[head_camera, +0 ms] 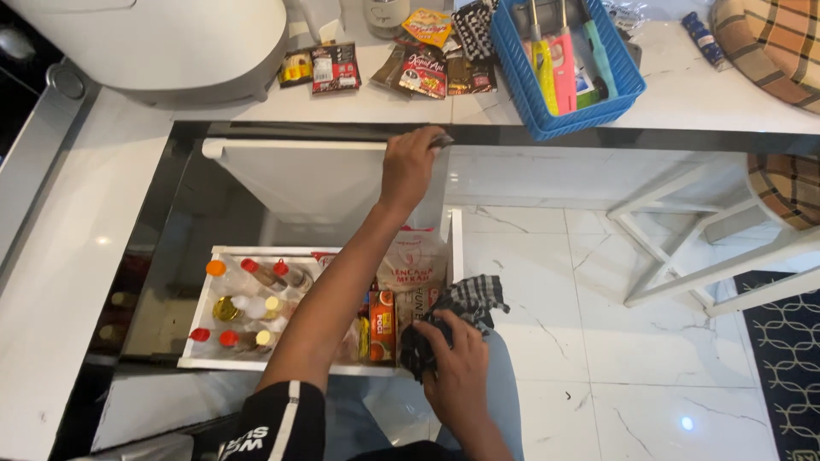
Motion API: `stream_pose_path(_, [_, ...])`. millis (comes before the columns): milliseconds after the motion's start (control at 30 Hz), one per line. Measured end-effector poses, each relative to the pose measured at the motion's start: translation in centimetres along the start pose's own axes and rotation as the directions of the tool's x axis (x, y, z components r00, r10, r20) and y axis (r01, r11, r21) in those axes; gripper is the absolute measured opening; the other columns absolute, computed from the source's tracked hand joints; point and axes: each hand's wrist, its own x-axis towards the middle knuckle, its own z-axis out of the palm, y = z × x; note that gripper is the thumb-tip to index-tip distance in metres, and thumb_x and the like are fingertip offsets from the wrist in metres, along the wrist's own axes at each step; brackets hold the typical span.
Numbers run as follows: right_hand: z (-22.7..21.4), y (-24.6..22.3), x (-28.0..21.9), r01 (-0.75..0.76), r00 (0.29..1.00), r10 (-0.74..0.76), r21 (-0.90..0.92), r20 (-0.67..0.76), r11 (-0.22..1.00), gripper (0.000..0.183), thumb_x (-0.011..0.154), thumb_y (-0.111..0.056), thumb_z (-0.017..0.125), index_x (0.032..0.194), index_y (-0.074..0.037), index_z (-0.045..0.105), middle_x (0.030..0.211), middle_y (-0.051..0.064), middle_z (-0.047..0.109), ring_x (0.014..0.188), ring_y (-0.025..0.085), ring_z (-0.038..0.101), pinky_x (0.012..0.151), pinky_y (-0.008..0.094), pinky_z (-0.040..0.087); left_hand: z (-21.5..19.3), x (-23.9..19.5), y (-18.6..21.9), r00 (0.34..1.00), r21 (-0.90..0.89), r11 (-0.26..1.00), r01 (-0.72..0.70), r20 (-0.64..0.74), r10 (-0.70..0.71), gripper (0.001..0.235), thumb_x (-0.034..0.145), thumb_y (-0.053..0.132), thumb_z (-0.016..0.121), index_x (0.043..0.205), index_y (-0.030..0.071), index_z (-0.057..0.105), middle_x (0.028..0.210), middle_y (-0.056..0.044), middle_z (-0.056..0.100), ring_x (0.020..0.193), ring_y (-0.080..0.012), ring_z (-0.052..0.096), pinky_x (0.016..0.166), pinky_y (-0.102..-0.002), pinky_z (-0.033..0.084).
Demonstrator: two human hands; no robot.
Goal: Organizing various food packets, rice bags, and spice bottles into a low kitchen drawer.
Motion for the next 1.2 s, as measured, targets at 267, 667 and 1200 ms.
stream_pose_path(267, [0.4,-0.7,-0.7,0.115,0.988,-0.124,-0.099,-0.092,0.988,0.072,0.058,0.004,0.071,0.126,-0.019,0.066,0.138,0.011,0.053,0.127,0.038,0.046,0.101,0.051,0.038,-11.1,-31.5,-1.5,0.699,-0.654,0.532,0.537,-0.008,-0.715,0.016,0.092,0.001,0.076,0.105,-0.002,0.068,0.098,-0.009,0.076,0.093,-0.0134,0.07,0.083,-0.026,0.056])
stream_pose_path(667, [1.3,-2.0,-2.9,0.152,0.979,-0.172,-0.174,-0.108,0.973,0.071,0.064,0.003,0.075,0.131,-0.016,0.063,0.144,0.011,0.051,0.135,0.037,0.043,0.108,0.05,0.036,-18.5,-43.8,2.0,0.608,-0.594,0.493,0.635,-0.009,-0.794,0.021,0.094,-0.004,0.065,0.114,-0.001,0.07,0.106,-0.008,0.072,0.099,-0.0151,0.072,0.086,-0.027,0.056])
stream_pose_path(1200, [1.2,-2.1,-2.6,0.112,0.984,-0.132,-0.156,-0.12,0.981,0.07,0.063,0.005,0.075,0.129,-0.017,0.064,0.141,0.009,0.052,0.131,0.035,0.044,0.107,0.049,0.037,-5.3,-30.4,-10.3,0.854,-0.441,0.736,0.513,0.178,-0.489,0.023,0.085,-0.009,0.064,0.105,0.003,0.064,0.096,-0.011,0.076,0.093,-0.0224,0.077,0.079,-0.034,0.059])
